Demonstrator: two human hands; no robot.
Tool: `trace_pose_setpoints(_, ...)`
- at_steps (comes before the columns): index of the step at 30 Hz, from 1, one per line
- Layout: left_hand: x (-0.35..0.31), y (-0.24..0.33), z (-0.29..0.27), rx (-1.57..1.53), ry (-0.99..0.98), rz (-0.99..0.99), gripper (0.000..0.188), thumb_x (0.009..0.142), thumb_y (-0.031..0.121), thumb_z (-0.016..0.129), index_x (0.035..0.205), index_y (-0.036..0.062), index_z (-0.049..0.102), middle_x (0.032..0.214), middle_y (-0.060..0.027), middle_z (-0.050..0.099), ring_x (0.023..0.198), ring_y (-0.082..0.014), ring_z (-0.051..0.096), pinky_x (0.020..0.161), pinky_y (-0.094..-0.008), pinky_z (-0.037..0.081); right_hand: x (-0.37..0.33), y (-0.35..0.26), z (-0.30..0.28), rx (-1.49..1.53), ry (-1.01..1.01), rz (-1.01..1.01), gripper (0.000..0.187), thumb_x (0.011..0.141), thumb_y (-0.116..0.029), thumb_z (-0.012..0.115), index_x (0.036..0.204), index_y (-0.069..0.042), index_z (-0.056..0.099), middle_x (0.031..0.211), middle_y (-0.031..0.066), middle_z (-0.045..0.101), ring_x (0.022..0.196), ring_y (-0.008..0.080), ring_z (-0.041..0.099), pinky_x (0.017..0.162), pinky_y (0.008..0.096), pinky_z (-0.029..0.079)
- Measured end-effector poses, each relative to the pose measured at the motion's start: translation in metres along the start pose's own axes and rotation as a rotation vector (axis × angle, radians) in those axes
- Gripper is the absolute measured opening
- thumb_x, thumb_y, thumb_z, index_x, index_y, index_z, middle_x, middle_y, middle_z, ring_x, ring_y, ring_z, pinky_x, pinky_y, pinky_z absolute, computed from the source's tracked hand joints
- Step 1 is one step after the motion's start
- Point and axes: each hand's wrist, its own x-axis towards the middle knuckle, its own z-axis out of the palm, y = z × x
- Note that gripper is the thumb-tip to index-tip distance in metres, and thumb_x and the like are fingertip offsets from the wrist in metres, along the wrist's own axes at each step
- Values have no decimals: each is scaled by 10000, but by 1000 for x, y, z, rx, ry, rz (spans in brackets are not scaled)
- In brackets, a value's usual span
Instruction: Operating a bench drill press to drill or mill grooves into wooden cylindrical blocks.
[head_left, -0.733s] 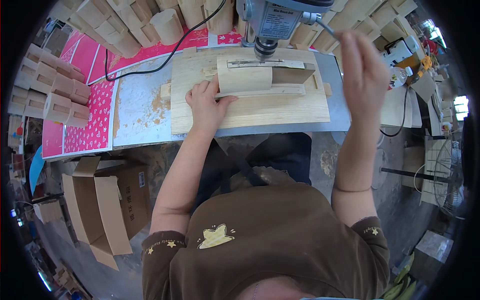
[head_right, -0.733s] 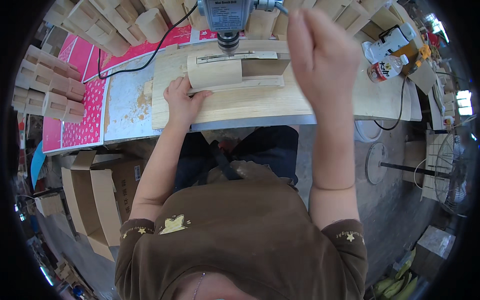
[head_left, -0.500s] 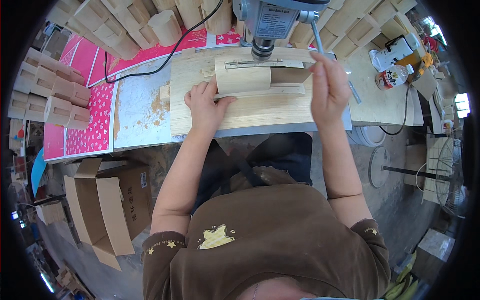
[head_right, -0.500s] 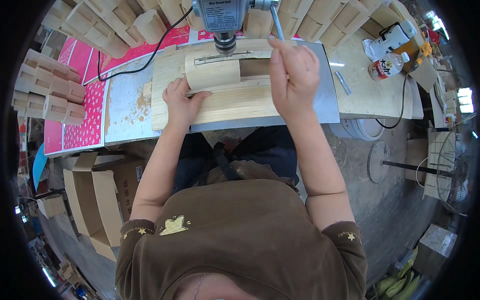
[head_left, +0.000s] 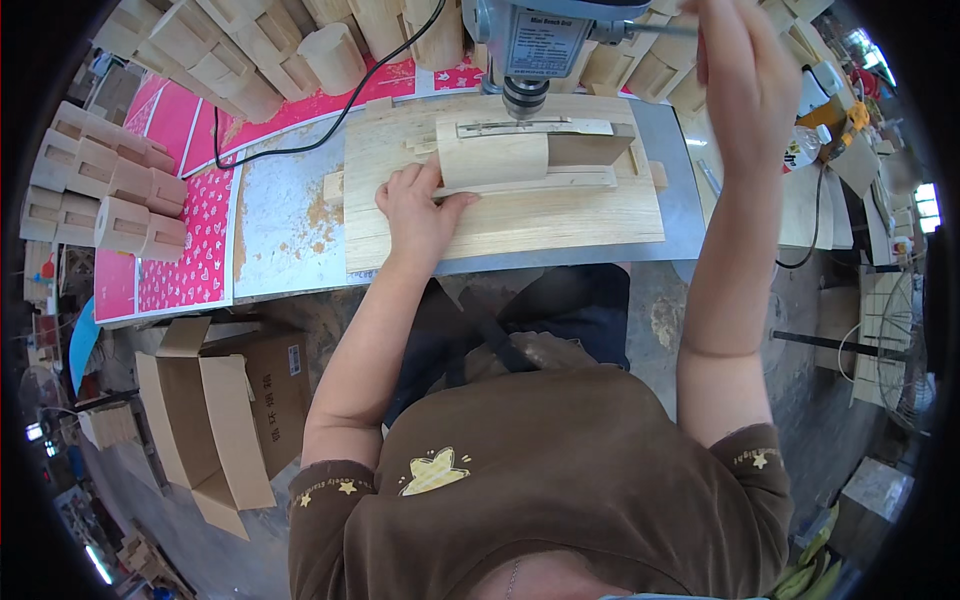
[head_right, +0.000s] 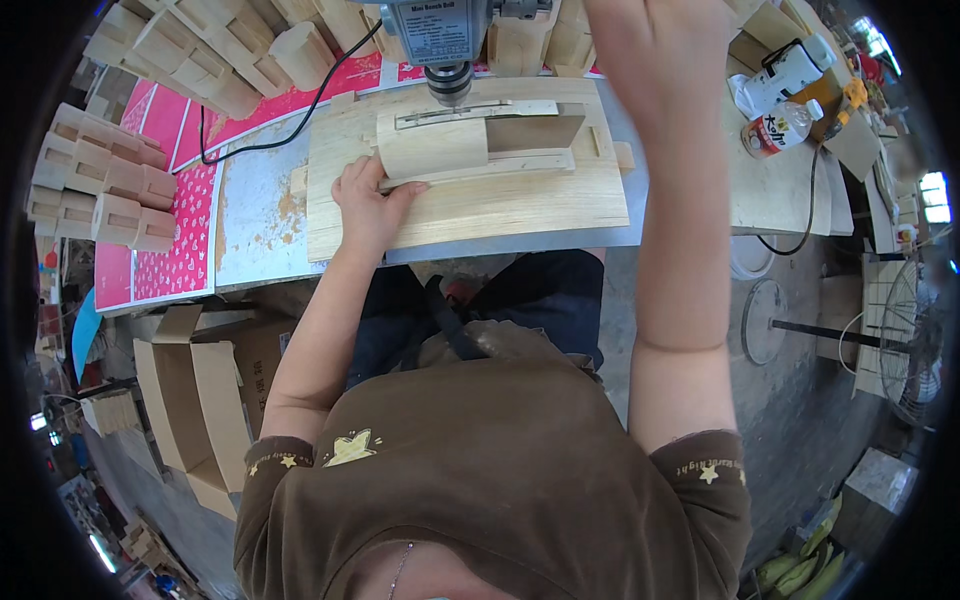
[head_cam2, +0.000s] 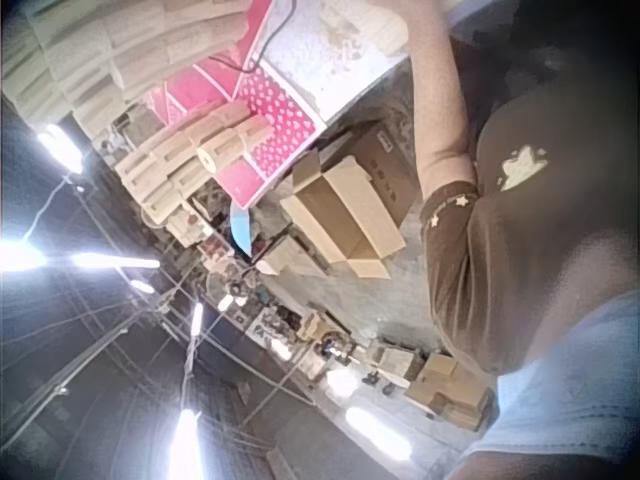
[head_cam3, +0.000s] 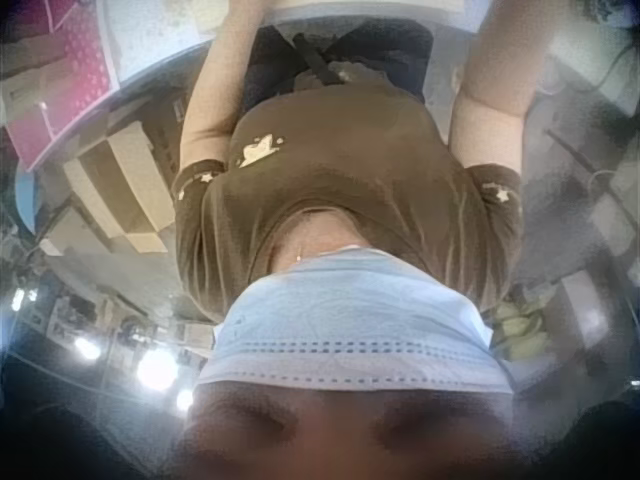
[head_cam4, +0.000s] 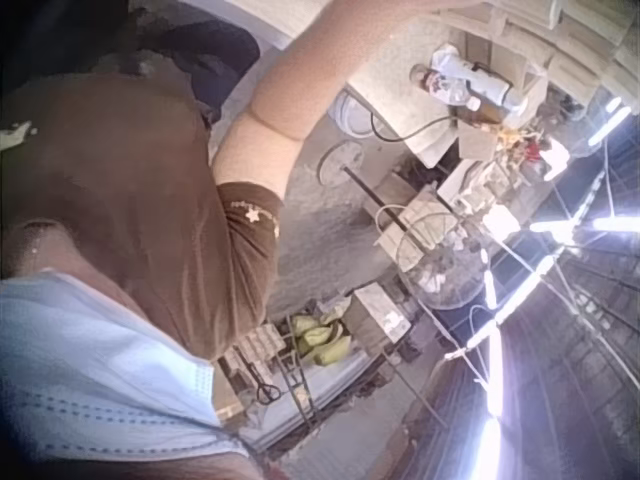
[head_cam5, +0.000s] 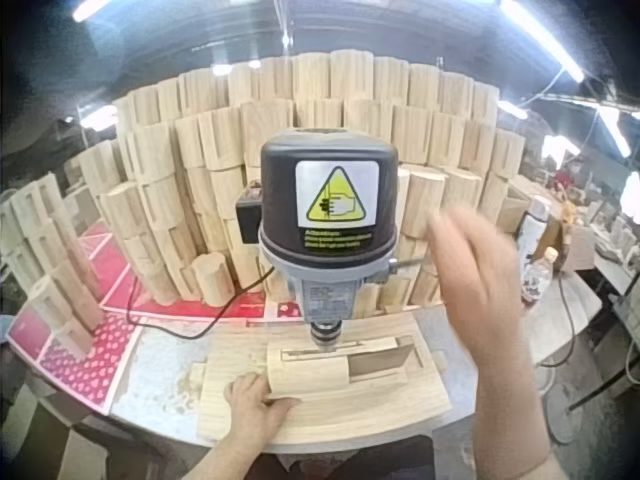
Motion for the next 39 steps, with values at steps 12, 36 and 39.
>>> trace_pose_setpoints(12, 8, 20, 24, -67, -1, 100, 572, 633, 291, 779, 1150, 114, 608, 788, -5, 561, 836, -227, 514, 877, -396, 314, 61, 29, 17, -13, -6, -2, 389, 863, -268, 445, 785, 78, 606, 688, 149, 598, 665, 216, 565, 631, 323, 435)
trace_pose_setpoints(36, 4, 15, 23, -49, 27, 61, 570, 630, 312, 779, 1146, 133, 617, 796, -3, 573, 843, -220, 517, 879, -406, 312, -51, 29, 23, 35, 127, -6, 220, 905, -144, 485, 875, 29, 617, 640, 33, 528, 605, 128, 492, 767, 290, 429)
trace_pose_setpoints(39, 7, 18, 22, -68, 0, 57, 578, 624, 310, 785, 1146, 129, 619, 803, 1, 578, 856, -220, 524, 873, -401, 314, 30, 21, 9, -29, 70, 141, 274, 932, -235, 500, 969, 9, 619, 751, 29, 574, 675, 123, 515, 721, 283, 442)
